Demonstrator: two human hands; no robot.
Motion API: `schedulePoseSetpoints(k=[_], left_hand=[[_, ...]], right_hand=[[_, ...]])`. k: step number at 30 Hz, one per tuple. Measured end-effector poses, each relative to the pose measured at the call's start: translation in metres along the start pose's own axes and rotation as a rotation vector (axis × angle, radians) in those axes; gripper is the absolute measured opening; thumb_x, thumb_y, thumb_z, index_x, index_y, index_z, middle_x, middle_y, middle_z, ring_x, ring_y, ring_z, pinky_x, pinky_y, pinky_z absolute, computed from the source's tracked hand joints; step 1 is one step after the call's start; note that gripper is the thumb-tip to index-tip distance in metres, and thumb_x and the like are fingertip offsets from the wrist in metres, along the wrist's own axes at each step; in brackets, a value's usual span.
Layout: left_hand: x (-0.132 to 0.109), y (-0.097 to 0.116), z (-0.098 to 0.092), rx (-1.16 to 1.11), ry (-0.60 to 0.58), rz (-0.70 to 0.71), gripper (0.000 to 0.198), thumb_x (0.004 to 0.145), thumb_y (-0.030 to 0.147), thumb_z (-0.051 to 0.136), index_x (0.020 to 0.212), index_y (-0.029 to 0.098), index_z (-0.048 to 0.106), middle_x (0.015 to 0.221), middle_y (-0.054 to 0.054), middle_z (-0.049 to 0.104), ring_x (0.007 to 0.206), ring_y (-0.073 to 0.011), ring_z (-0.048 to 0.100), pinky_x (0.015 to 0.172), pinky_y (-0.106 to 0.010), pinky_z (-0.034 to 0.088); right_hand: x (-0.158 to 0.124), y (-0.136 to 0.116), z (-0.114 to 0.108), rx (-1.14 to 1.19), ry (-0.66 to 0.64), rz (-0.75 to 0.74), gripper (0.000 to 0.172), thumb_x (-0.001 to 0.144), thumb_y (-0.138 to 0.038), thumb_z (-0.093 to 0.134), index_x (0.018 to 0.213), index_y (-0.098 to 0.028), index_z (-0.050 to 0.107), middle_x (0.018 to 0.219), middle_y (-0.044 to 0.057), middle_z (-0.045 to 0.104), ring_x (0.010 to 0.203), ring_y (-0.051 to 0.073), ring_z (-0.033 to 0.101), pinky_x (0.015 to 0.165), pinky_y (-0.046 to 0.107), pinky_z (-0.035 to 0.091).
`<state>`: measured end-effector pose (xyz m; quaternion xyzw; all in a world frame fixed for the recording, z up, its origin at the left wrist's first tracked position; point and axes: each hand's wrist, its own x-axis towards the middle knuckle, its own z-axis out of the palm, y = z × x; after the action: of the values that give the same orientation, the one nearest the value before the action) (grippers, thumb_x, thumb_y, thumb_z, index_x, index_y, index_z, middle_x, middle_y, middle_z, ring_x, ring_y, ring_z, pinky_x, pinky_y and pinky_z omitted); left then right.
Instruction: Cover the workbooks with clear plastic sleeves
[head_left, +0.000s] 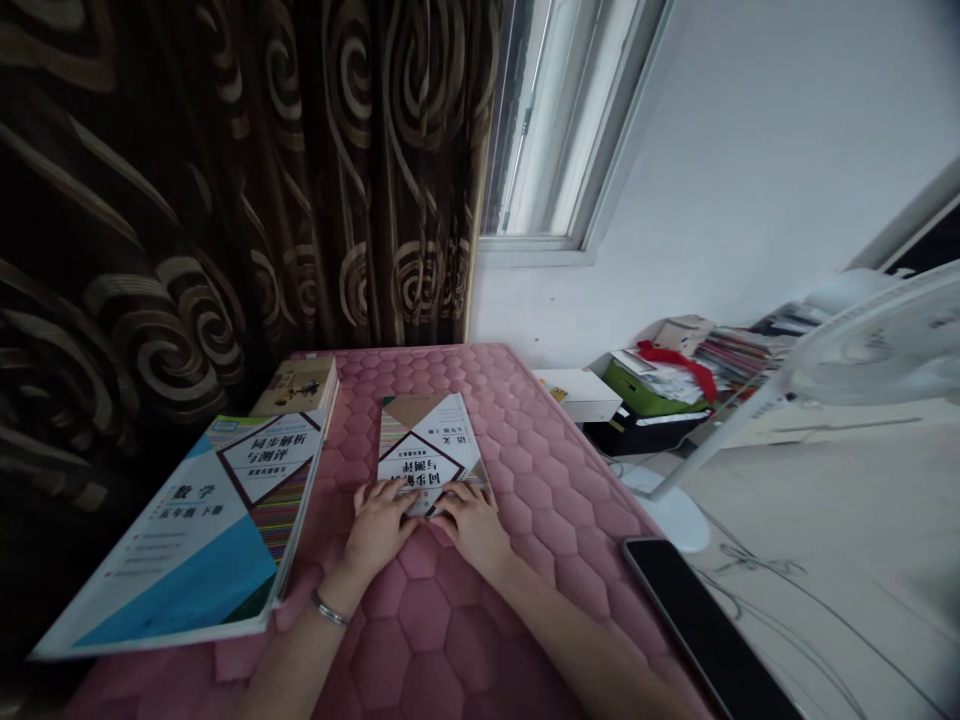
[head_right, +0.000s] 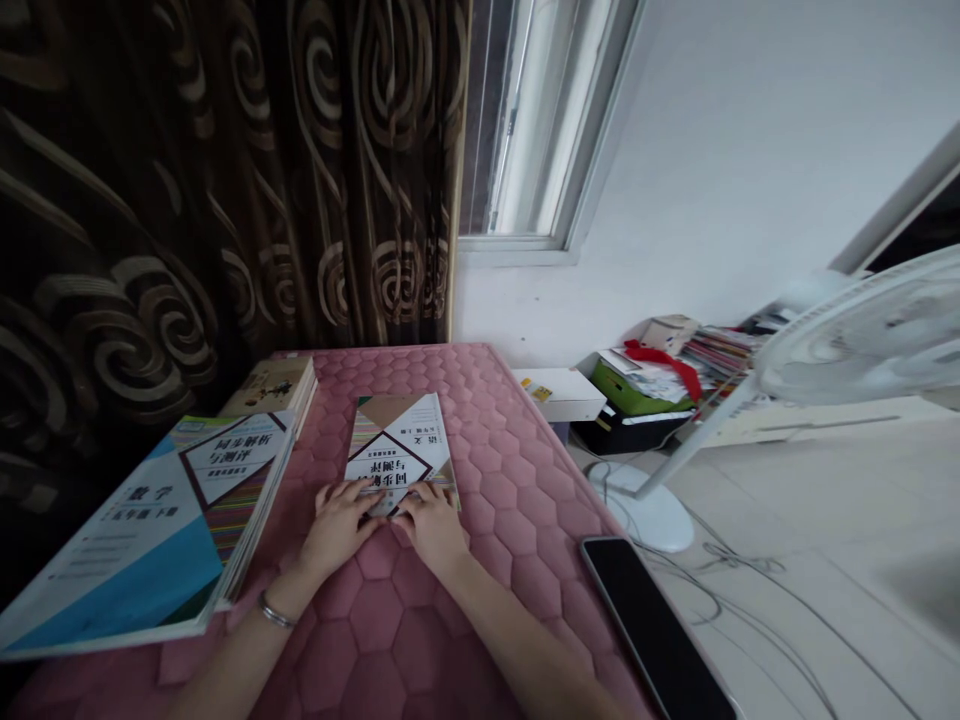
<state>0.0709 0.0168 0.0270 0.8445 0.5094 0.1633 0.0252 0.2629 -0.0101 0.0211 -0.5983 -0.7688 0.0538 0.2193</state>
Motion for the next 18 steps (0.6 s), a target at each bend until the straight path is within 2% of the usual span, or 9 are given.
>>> schedulePoseSetpoints(k=[5,10,13,18], left_hand=[[-0.014,-0.021,-0.01,0.043,0.045,-0.08,0.028,0.084,0.033,0.067,0.111,0.039,0.071,0.128,-0.003,0.063,0.116,-0.0273,0.052,0.098,-0.047,0.034],[-0.025,-0.039,-0.016,0.036,0.028,-0.099,0.026,0.087,0.032,0.063,0.11,0.04,0.072,0.119,-0.001,0.068,0.109,-0.0243,0.056,0.089,-0.04,0.039],[-0.025,-0.041,-0.016,0.031,0.006,-0.111,0.027,0.088,0.029,0.063,0.111,0.04,0.071,0.12,0.0,0.068,0.108,-0.023,0.056,0.088,-0.038,0.039],[-0.023,-0.043,-0.014,0.014,-0.006,-0.107,0.028,0.088,0.029,0.061,0.111,0.041,0.071,0.119,0.002,0.067,0.109,-0.0222,0.055,0.089,-0.038,0.039]], right_hand=[[-0.011,0.037,-0.014,-0.012,0.025,0.036,0.011,0.088,-0.03,0.064,0.095,-0.026,0.071,0.121,0.005,0.066,0.113,0.024,0.056,0.091,0.041,0.043],[-0.025,0.081,-0.024,0.037,0.01,-0.004,0.017,0.092,-0.027,0.056,0.101,-0.026,0.071,0.122,0.004,0.068,0.122,0.024,0.055,0.1,0.046,0.041],[-0.028,0.09,-0.025,0.085,-0.006,-0.056,0.023,0.093,-0.026,0.053,0.108,-0.027,0.071,0.125,0.003,0.067,0.125,0.022,0.053,0.105,0.046,0.039],[-0.028,0.093,-0.022,0.095,-0.01,-0.045,0.026,0.092,-0.024,0.052,0.109,-0.028,0.071,0.125,0.003,0.068,0.126,0.022,0.053,0.107,0.047,0.04]])
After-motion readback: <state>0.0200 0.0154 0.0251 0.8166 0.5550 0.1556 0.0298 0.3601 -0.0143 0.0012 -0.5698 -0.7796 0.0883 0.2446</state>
